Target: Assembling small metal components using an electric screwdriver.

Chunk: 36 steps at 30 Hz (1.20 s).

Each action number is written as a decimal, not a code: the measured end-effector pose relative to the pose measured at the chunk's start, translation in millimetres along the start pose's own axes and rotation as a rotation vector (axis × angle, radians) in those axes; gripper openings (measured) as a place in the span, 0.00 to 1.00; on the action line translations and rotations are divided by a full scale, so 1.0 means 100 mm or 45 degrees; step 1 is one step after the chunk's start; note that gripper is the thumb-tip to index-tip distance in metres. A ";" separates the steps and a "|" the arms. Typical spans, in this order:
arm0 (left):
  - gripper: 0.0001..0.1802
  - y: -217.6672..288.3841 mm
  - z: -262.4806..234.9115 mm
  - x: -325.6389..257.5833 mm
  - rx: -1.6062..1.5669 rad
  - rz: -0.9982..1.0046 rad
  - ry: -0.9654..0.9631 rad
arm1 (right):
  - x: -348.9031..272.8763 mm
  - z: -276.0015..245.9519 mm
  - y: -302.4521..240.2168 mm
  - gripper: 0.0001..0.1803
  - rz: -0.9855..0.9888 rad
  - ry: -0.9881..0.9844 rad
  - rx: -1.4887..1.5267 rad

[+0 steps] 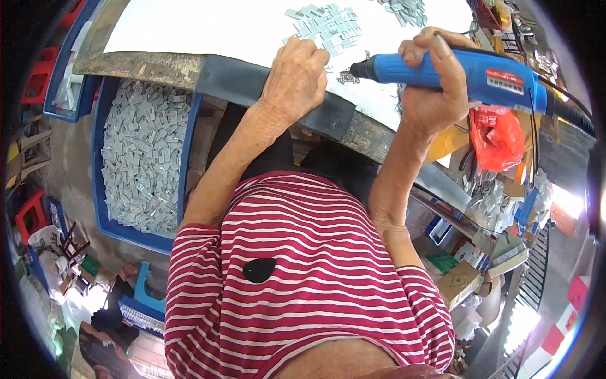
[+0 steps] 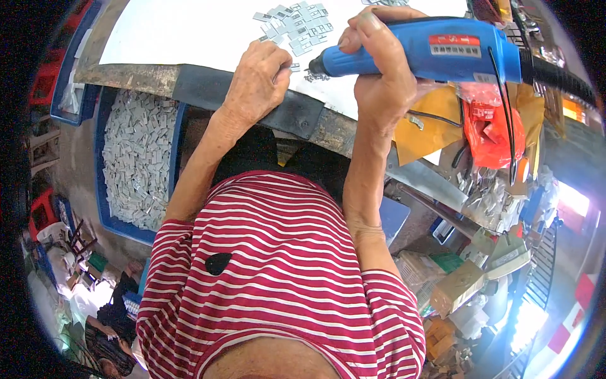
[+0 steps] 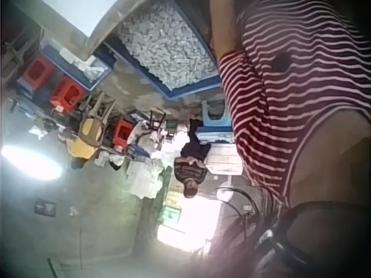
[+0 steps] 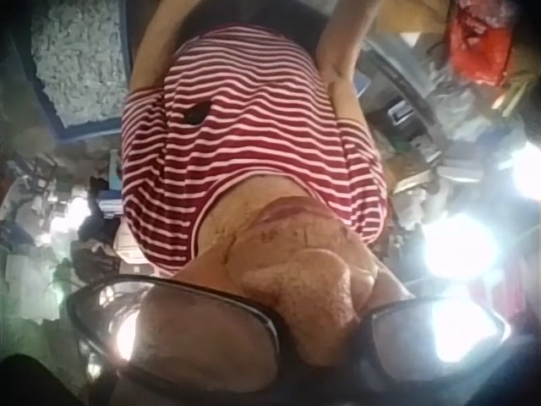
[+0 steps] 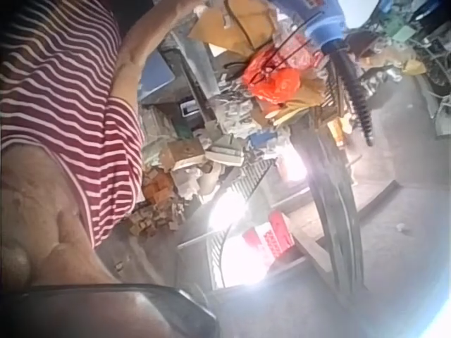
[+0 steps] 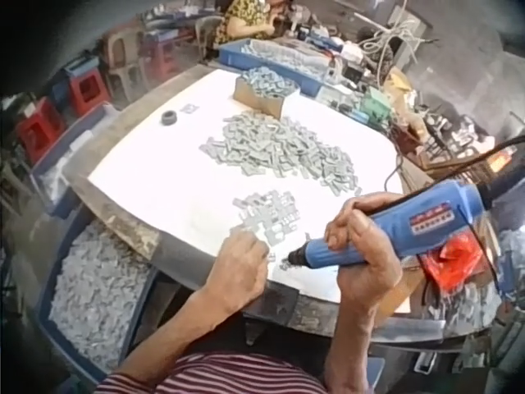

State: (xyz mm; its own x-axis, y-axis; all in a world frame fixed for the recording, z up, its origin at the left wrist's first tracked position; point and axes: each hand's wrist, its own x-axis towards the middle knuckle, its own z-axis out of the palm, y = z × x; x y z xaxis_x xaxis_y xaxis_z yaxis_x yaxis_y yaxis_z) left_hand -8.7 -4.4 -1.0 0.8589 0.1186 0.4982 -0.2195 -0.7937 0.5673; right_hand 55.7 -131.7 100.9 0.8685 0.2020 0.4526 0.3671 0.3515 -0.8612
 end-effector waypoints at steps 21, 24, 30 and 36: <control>0.07 0.02 -0.01 0.02 0.058 -0.089 -0.043 | 0.15 0.26 0.25 0.07 -0.066 -0.120 0.081; 0.06 0.02 0.00 0.02 0.049 -0.088 -0.033 | 0.15 0.26 0.25 0.07 -0.048 -0.075 0.042; 0.06 0.02 0.00 0.02 0.033 -0.098 -0.023 | 0.17 0.27 0.27 0.06 -0.053 -0.089 0.025; 0.07 0.01 0.00 0.02 0.019 -0.101 -0.026 | 0.15 0.30 0.26 0.06 -0.051 -0.078 0.021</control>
State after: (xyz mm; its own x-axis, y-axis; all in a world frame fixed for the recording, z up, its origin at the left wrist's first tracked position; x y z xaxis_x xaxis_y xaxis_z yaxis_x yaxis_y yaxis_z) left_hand -7.6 -4.9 0.8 0.8826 0.1691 0.4386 -0.1438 -0.7912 0.5944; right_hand 68.3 -91.6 92.7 0.8312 0.2428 0.5002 0.3950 0.3754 -0.8385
